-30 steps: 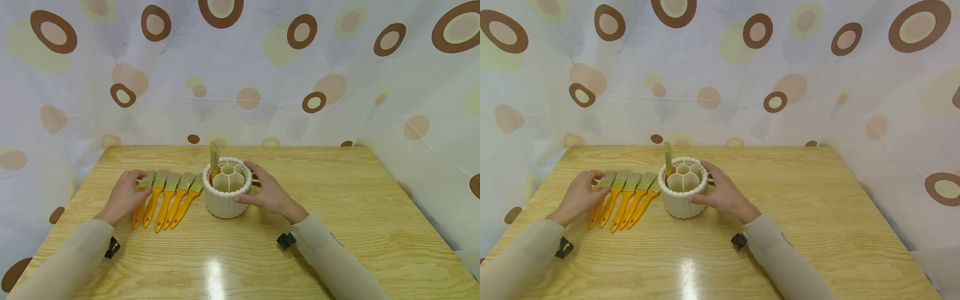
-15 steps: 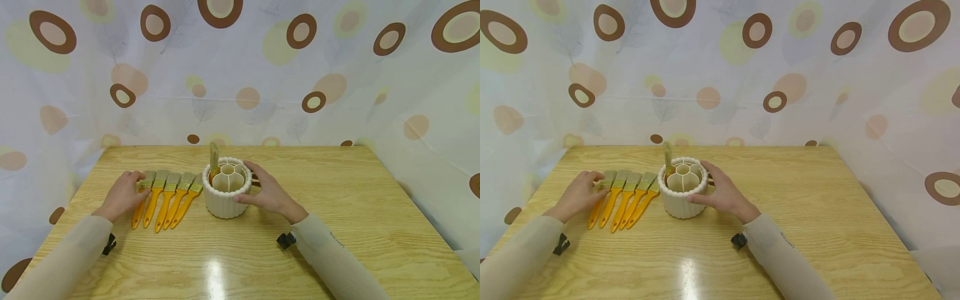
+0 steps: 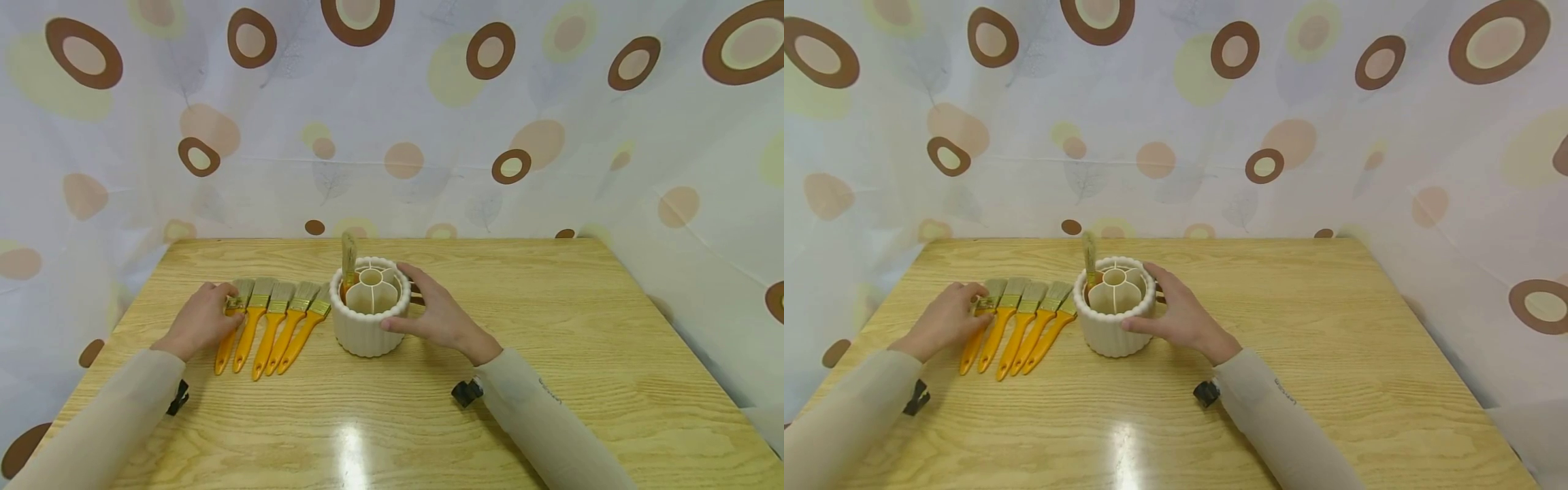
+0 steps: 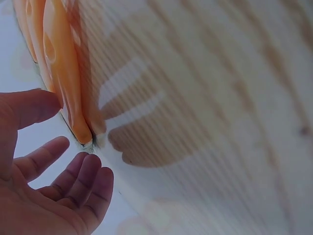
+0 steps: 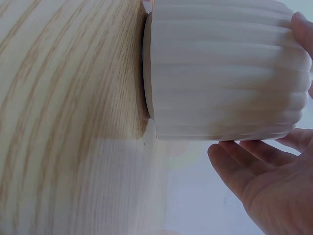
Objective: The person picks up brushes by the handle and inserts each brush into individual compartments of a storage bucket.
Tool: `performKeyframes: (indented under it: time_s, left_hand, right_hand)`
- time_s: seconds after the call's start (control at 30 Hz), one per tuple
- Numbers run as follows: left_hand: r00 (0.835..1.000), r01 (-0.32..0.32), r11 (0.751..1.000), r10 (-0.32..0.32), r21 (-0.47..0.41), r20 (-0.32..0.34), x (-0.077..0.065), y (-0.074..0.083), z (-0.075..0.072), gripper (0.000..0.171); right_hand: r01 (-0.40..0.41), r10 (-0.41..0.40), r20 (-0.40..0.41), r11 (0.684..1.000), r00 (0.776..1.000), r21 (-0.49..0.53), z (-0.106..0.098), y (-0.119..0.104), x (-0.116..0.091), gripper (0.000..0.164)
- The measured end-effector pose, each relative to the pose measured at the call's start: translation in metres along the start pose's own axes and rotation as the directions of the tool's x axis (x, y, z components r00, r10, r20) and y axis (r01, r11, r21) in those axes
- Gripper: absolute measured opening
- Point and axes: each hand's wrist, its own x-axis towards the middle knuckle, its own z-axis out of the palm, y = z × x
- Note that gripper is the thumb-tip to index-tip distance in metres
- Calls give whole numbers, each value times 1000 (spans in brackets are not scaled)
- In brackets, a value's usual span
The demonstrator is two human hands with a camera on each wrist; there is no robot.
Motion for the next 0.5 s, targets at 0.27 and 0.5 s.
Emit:
performKeyframes:
  time_s: [0.27,0.5]
  left_hand:
    - [1000,8,1000,-8,16,24,0,0,1,45]
    - [1000,6,1000,-7,27,21,1,-2,3,44]
  right_hand:
    - [2,-2,1,1000,1000,2,0,0,0,100]
    - [-2,2,0,1000,1000,1,0,0,0,100]
